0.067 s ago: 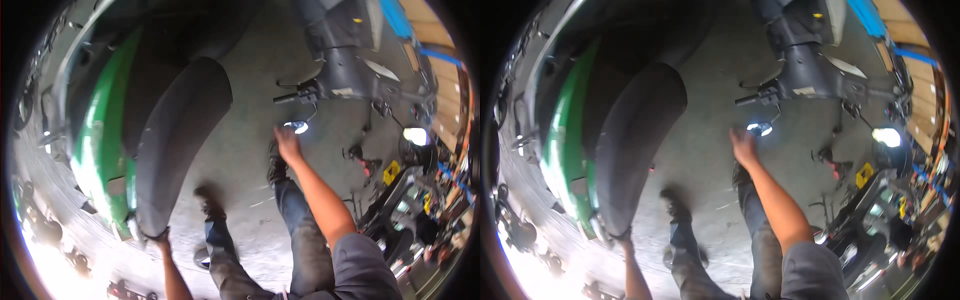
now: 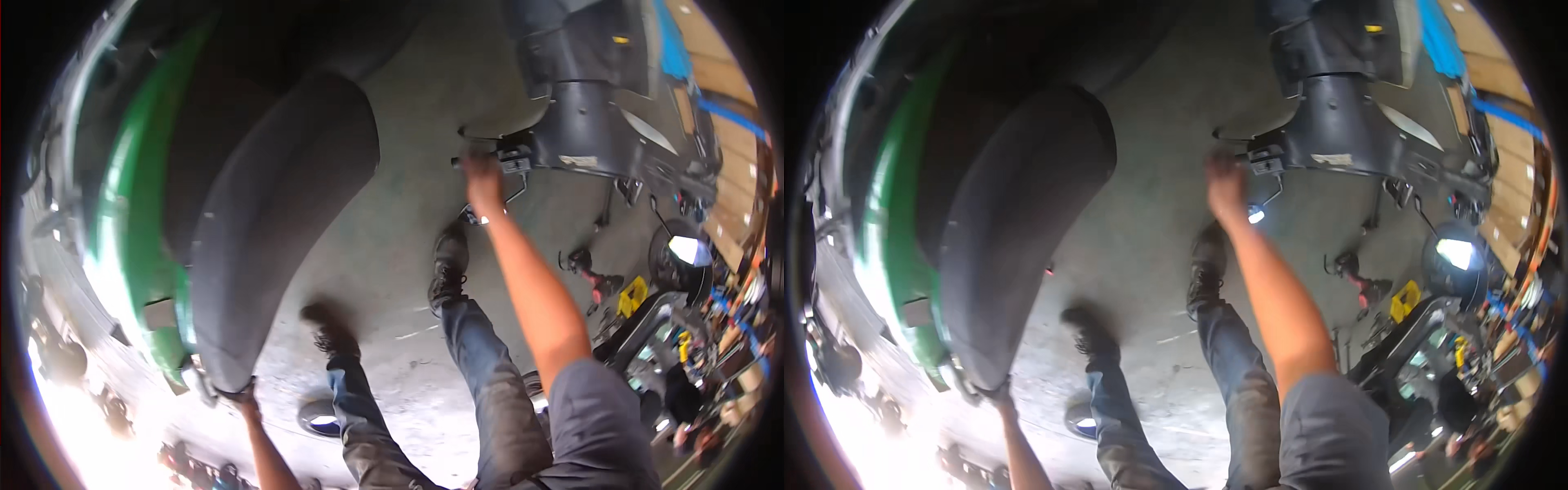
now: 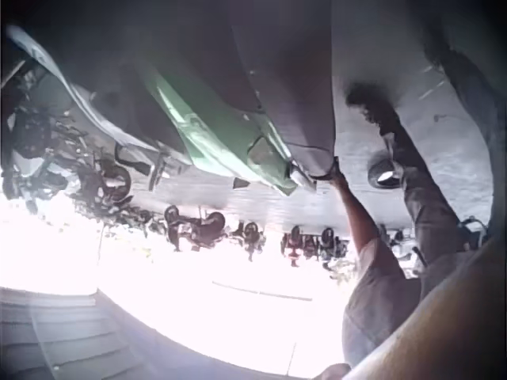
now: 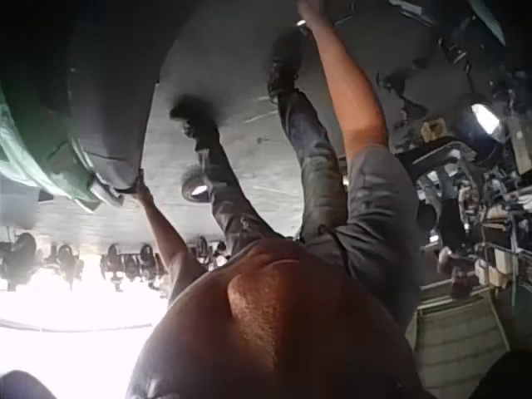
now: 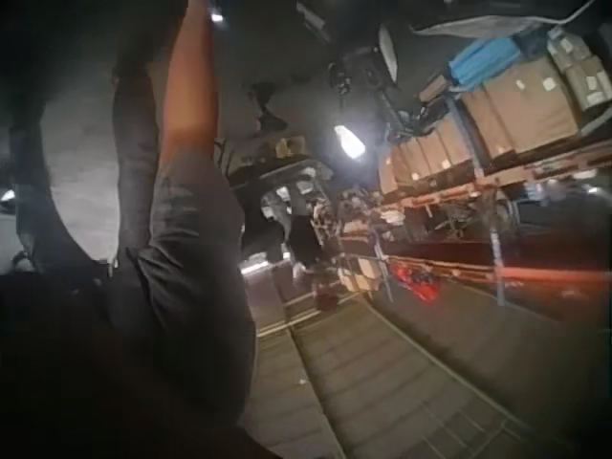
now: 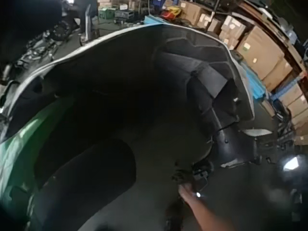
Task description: The person welds a metal component onto an electric scooter frame using a welding machine and electrode holder, handles a battery pack, and works on the scooter chassis in a workshop.
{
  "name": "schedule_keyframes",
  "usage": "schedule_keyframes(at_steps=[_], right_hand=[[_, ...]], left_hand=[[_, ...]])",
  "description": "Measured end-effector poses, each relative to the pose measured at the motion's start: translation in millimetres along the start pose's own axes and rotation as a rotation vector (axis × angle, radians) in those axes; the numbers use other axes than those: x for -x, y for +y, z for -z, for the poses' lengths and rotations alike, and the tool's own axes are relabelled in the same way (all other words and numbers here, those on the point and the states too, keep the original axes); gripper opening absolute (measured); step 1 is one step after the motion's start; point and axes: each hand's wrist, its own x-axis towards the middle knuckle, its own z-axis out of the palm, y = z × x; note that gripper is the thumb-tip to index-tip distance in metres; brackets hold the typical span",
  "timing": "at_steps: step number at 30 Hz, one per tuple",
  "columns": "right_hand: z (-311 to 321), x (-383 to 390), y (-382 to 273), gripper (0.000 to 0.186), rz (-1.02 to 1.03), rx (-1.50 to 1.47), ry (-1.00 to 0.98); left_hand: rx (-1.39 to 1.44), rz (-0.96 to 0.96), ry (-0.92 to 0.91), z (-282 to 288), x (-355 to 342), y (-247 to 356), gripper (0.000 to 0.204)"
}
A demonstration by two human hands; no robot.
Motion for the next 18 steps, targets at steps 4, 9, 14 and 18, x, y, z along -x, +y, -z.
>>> schedule_keyframes(at_steps=[4,9,14,18], right_hand=[[-28.7,-154.0,82.5,0.053,-0.998,-1.222,0.404],[-6.1,-215.7,116.3,0.069,-1.033,-1.053,0.663],[-12.4,-221.8,121.4,0.054,-0.879,-0.808,0.682],[-28.3,-236.0,133.1,0.043,-1.041,-0.945,0.768]], left_hand=[[0.174,0.059,0.119,36.2,-1.3,-45.1,0.115],[-0.134,-0.068,0.138,71.7,-17.3,-88.2,0.112],[-0.179,-0.018,0.165,80.3,-11.6,-105.5,0.107],[-0.174,0.022,0.155,87.2,-9.4,-123.3,0.104]])
